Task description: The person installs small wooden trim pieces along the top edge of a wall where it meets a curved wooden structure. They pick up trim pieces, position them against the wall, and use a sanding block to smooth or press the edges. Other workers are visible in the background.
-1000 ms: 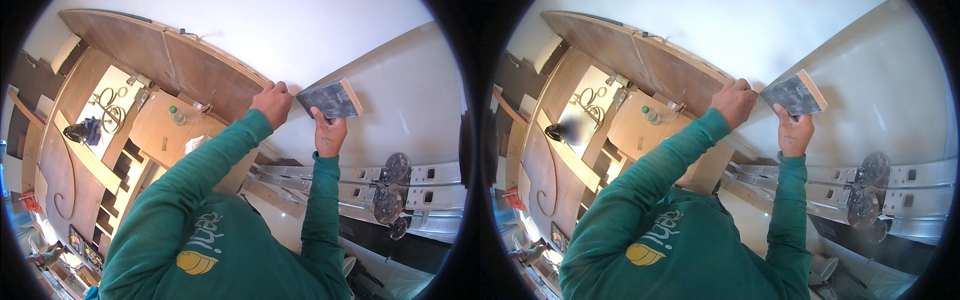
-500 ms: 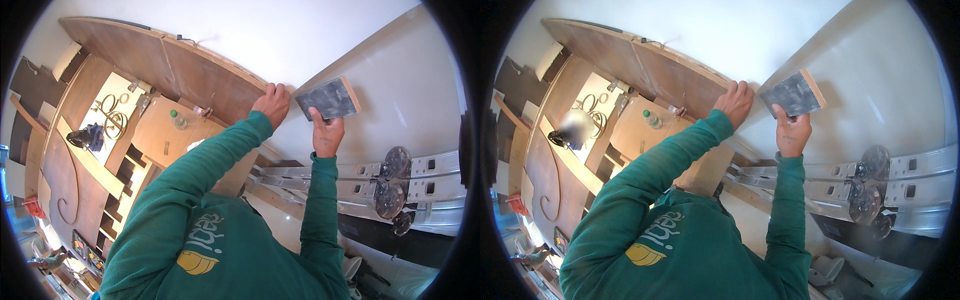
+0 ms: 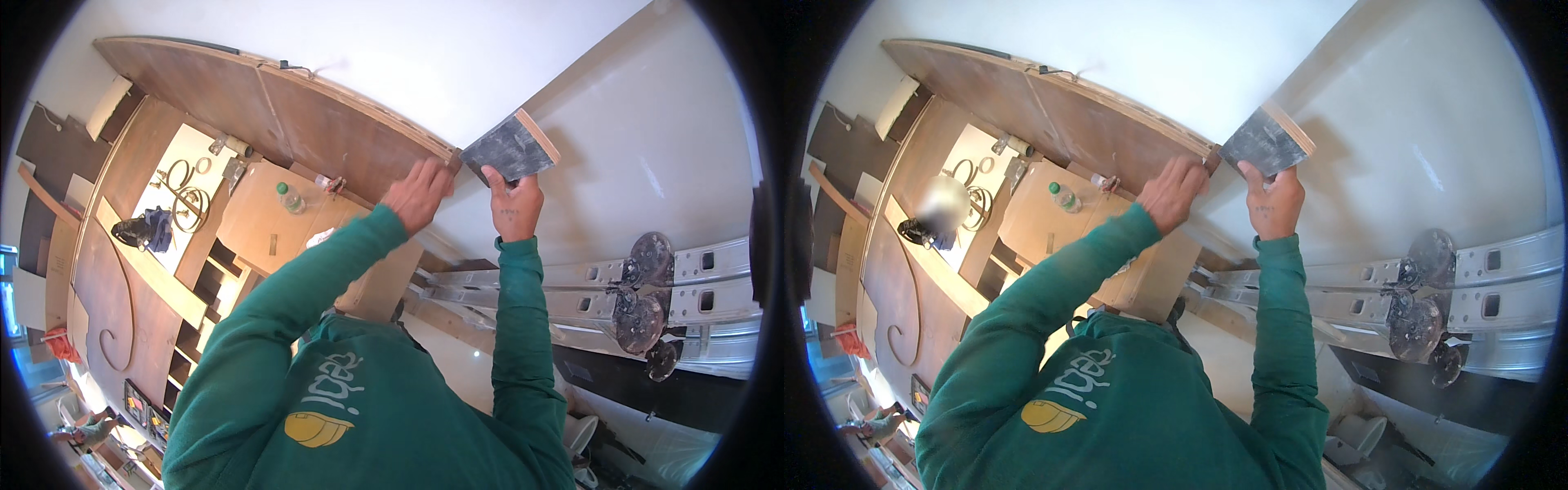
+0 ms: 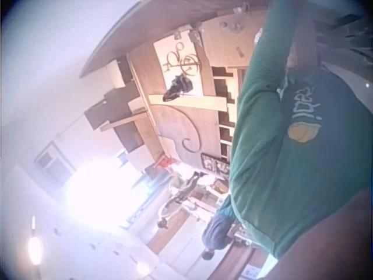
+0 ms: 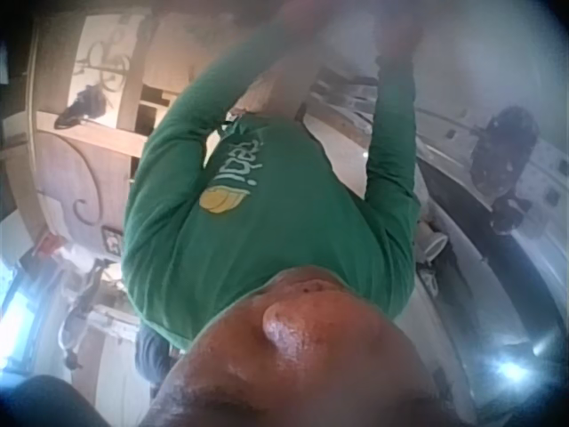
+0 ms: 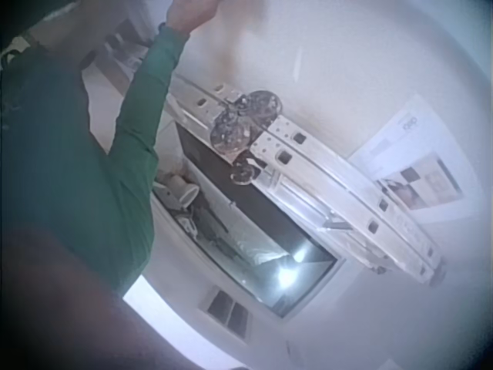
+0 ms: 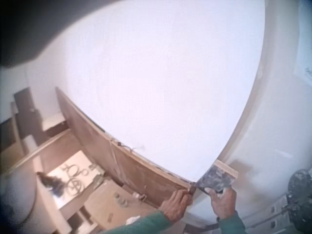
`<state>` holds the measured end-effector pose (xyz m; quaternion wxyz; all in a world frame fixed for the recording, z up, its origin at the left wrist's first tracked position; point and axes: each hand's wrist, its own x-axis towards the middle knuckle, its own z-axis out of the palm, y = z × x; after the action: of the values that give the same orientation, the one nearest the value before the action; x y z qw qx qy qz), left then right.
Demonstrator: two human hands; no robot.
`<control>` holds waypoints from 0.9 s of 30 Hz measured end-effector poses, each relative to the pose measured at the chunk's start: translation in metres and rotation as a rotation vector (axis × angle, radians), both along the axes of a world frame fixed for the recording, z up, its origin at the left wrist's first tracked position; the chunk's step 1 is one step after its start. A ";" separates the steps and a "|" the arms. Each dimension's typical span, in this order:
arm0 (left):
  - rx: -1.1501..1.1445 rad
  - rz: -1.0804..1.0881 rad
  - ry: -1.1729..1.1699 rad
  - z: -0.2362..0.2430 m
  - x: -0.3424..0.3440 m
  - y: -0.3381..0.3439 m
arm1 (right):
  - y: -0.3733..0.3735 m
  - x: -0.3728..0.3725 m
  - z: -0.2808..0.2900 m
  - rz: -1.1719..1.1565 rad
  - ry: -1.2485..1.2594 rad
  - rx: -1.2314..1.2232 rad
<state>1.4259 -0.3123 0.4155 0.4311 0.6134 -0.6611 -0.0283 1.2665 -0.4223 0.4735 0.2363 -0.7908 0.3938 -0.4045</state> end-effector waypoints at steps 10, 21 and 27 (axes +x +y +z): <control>0.414 -0.016 0.427 -0.042 -0.032 0.081 | 0.003 -0.005 0.007 0.030 -0.120 -0.054; -0.014 0.115 0.082 0.022 -0.019 0.003 | 0.023 -0.039 0.040 -0.043 -0.247 -0.063; 0.133 0.243 -0.238 0.021 -0.013 -0.058 | 0.027 -0.050 0.031 -0.039 -0.302 0.003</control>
<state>1.4134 -0.3705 0.4361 0.3084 0.7151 -0.6251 0.0531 1.2162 -0.3950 0.5044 0.2861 -0.7128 0.3698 -0.5228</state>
